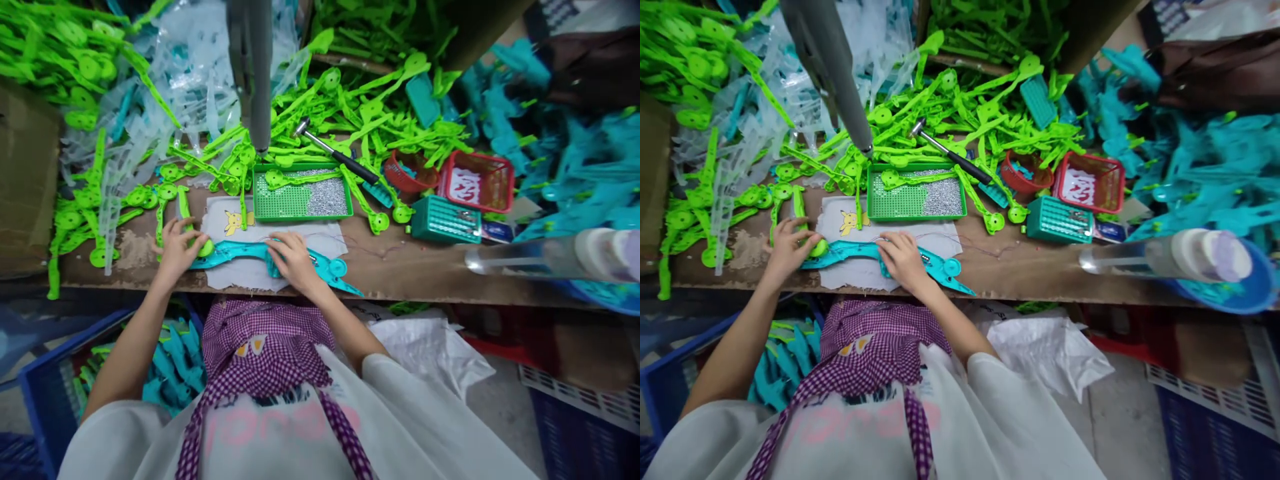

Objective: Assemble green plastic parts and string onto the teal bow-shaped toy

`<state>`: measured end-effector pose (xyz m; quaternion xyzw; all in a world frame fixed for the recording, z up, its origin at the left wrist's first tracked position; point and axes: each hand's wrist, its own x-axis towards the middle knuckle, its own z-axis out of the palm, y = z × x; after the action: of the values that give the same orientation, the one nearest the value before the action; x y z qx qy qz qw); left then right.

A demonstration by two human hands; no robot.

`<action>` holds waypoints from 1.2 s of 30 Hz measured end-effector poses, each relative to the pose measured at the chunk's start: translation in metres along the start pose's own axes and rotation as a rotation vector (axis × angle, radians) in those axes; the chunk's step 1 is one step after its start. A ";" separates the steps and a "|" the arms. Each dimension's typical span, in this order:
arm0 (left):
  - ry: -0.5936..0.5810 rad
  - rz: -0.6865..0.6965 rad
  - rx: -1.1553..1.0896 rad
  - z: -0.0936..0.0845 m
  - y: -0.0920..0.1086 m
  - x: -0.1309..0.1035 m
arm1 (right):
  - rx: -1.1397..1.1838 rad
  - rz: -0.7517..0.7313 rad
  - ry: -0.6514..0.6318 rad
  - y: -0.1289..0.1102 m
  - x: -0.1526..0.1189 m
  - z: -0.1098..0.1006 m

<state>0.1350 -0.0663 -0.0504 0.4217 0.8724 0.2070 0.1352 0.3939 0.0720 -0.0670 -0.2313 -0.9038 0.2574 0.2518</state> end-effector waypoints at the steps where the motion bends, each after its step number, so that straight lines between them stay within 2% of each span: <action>1: 0.002 -0.001 0.000 -0.001 -0.001 -0.001 | -0.024 0.043 0.089 0.002 -0.017 -0.011; 3: 0.011 0.009 -0.015 -0.002 -0.003 0.001 | -0.110 0.166 0.216 0.007 -0.053 -0.033; 4: 0.012 0.020 -0.028 -0.002 -0.004 0.002 | -0.172 0.222 0.239 0.011 -0.071 -0.041; 7: 0.001 0.042 -0.054 -0.002 -0.004 0.004 | -0.353 0.272 0.104 0.024 -0.110 -0.057; 9: 0.002 0.049 -0.057 0.000 -0.001 -0.002 | -0.403 0.240 -0.009 0.034 -0.122 -0.062; 11: 0.025 0.058 -0.052 0.004 0.002 -0.012 | -0.407 0.196 -0.042 0.044 -0.121 -0.068; 14: 0.066 0.074 -0.037 0.007 0.002 -0.028 | -0.401 0.140 -0.049 0.059 -0.105 -0.077; 18: 0.100 0.033 0.012 0.002 -0.010 -0.028 | -0.354 0.083 -0.134 0.071 -0.078 -0.072; 24: 0.102 0.046 0.013 -0.009 -0.024 -0.011 | -0.361 0.096 -0.149 0.065 -0.065 -0.050; 28: 0.100 0.055 -0.013 -0.001 -0.013 -0.024 | -0.391 0.105 -0.162 0.063 -0.072 -0.057; 32: 0.118 -0.052 0.028 0.006 -0.002 -0.040 | -0.429 0.106 -0.122 0.061 -0.075 -0.058; 36: 0.117 -0.104 0.050 0.000 -0.008 -0.034 | -0.431 0.089 -0.106 0.056 -0.065 -0.049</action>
<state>0.1503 -0.0982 -0.0519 0.3662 0.9044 0.2022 0.0839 0.4885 0.0964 -0.0851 -0.3056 -0.9388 0.0813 0.1370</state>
